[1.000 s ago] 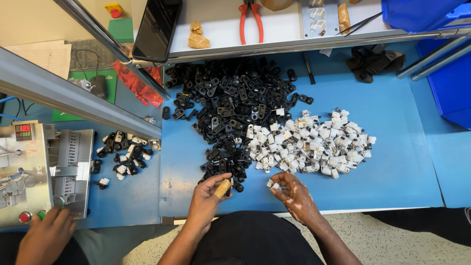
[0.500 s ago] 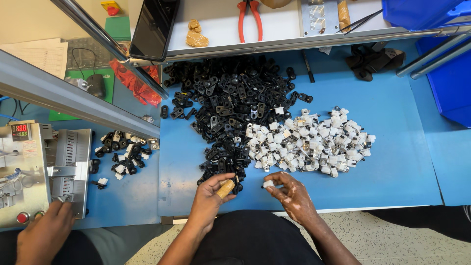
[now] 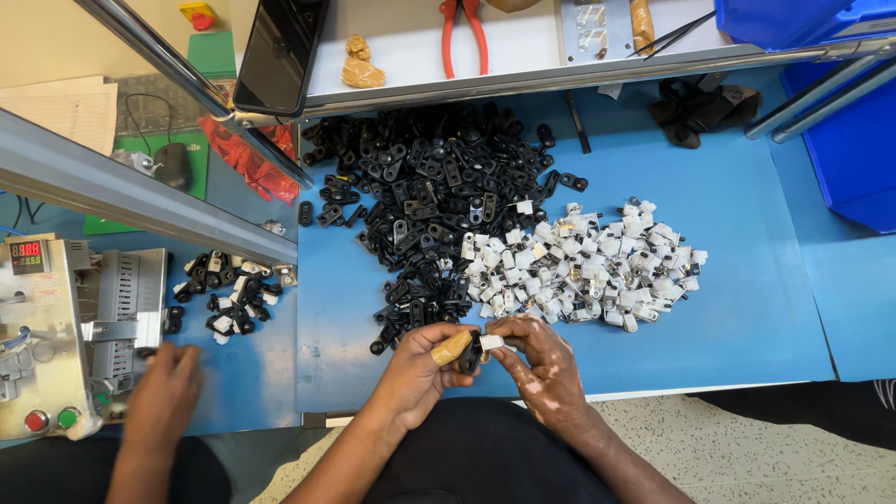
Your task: The person repeatedly picks up small black and white plastic parts from a blue workbench, aligns them by hand, and presses them together. The assembled units are placed into a small pile on the left side of the table. The process continues with the same repetitive hand motions throughout the clip.
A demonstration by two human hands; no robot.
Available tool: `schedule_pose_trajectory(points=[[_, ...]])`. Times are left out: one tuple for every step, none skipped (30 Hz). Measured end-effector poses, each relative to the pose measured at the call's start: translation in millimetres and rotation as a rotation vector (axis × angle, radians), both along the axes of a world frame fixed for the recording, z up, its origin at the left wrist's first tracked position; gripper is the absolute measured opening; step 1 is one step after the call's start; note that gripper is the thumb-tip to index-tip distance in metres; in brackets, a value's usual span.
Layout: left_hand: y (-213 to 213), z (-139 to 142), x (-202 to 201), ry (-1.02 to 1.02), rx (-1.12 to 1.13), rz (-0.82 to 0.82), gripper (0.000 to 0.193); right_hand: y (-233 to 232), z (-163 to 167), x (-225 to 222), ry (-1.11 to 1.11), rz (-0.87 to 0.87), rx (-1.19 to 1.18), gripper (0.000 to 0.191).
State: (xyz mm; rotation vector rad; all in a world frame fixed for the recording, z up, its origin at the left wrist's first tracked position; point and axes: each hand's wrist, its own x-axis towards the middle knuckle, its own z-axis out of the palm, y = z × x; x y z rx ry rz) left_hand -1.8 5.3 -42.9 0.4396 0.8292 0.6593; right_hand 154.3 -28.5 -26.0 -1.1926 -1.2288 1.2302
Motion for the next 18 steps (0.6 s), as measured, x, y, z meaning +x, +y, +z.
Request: schedule_pose_trajectory(points=[[1.2,1.3,0.6,-0.01,0.004,-0.012,0.018,0.7,2.5,1.6,-0.115,-0.02,0.088,0.016],[1.7,2.5,1.0,-0.019,0.008,-0.024,0.017,1.6,4.9,3.5,-0.23,-0.041,0.175,0.016],[2.6,3.6,1.3,-0.031,-0.032,-0.02,0.017,2.7,7.0,3.8,-0.344,-0.061,0.261,0.016],[2.9,4.6,1.4,-0.043,-0.072,-0.014,0.019,3.9,9.1,4.2,-0.34,-0.043,0.31,0.016],[3.0,5.3,1.2,-0.055,-0.112,-0.009,0.022,5.2,11.0,4.0,-0.336,-0.025,0.359,0.017],[3.0,5.4,1.2,-0.09,-0.119,-0.011,0.021,6.5,12.9,3.9,-0.332,-0.007,0.408,0.018],[2.7,5.5,0.8,-0.124,-0.125,-0.01,0.019,8.1,15.0,4.6,-0.342,0.02,0.398,0.018],[2.4,5.0,0.8,-0.157,-0.131,-0.009,0.017,9.1,17.1,5.2,-0.351,0.047,0.388,0.018],[2.0,4.5,0.9,-0.142,-0.129,-0.013,0.017,10.5,19.3,6.4,-0.361,0.072,0.379,0.018],[1.5,3.8,1.3,-0.127,-0.127,-0.019,0.017,11.6,21.5,8.0,-0.377,0.091,0.361,0.018],[1.0,3.3,1.9,-0.111,-0.126,-0.025,0.017,12.5,23.8,9.7,-0.392,0.11,0.342,0.018],[0.1,3.0,2.8,-0.065,-0.067,-0.007,0.016,13.1,25.9,11.1,-0.405,0.131,0.325,0.018],[-0.5,3.3,4.3,-0.017,-0.008,0.011,0.015,13.6,27.9,11.8,-0.431,0.141,0.305,0.018],[-1.4,4.1,5.8,0.028,0.052,0.027,0.014,14.2,29.8,12.7,-0.46,0.149,0.286,0.018],[-2.1,5.5,7.2,0.063,0.153,0.048,0.009,15.2,31.5,13.6,-0.492,0.156,0.266,0.019],[-3.6,7.7,8.1,0.099,0.254,0.07,0.01,15.7,32.8,13.9,-0.491,0.152,0.215,0.02],[-5.0,10.5,8.7,0.136,0.355,0.093,0.014,16.5,33.7,13.2,-0.487,0.151,0.164,0.021],[-6.3,13.5,9.2,0.159,0.418,0.095,0.017,17.0,34.1,12.1,-0.483,0.149,0.115,0.022]])
